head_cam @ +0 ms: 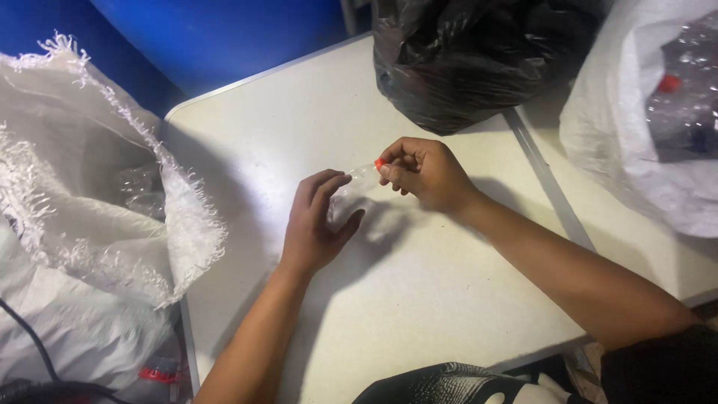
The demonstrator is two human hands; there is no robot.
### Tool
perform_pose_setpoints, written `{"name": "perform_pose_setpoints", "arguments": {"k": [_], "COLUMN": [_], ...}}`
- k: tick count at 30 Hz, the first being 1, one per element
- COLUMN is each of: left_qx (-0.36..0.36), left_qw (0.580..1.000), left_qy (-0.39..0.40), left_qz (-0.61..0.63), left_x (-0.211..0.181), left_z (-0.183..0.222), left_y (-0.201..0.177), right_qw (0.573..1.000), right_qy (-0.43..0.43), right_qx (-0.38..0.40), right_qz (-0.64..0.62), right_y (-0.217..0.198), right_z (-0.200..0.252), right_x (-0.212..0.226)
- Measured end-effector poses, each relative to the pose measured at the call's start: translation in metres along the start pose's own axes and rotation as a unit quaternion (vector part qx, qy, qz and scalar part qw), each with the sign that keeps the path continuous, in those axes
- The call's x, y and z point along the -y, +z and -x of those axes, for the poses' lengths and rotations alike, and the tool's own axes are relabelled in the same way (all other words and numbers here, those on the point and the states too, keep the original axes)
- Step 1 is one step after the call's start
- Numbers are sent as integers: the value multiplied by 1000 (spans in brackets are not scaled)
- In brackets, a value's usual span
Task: The person repeatedly takes plastic bottles from a white sack, unscrews the caps, and places the bottles into a black bag. The caps are placed on the table or into the black bag. The person handles the bottles one at a time, unscrewing the lids and transferring the bodies to the bag.
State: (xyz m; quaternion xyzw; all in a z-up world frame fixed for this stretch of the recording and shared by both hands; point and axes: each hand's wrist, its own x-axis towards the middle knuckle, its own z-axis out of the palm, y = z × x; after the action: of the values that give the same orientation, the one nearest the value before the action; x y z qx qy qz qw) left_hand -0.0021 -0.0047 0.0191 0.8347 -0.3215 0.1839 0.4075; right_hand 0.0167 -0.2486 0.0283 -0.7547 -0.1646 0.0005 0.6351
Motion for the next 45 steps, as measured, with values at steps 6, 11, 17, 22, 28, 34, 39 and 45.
{"name": "perform_pose_setpoints", "arguments": {"k": [6,11,17,22,28,34,39,45], "left_qx": [34,51,62,91,129,128,141,78], "left_qw": [998,998,996,993,972,934,948,915], "left_qy": [-43,-35,-58,-76,-186,-272,-250,-341], "left_qz": [-25,-11,-4,18,58,193,140,203], "left_x": [13,19,13,19,13,13,28,21], "left_z": [-2,-4,-8,-2,-3,-4,2,-7], "left_y": [-3,1,-2,4,3,2,1,-5], "right_qw": [979,981,988,990,997,995,984,984], "right_qy": [172,174,133,126,26,-43,-130,27], "right_qx": [61,51,51,58,65,53,66,53], "right_qz": [-93,-75,-56,-27,12,69,100,166], "right_y": [15,10,8,8,9,4,1,-2], "right_z": [0,-2,-3,-2,1,0,-2,-8], "right_x": [0,-15,-25,-22,-21,-19,-15,1]}}
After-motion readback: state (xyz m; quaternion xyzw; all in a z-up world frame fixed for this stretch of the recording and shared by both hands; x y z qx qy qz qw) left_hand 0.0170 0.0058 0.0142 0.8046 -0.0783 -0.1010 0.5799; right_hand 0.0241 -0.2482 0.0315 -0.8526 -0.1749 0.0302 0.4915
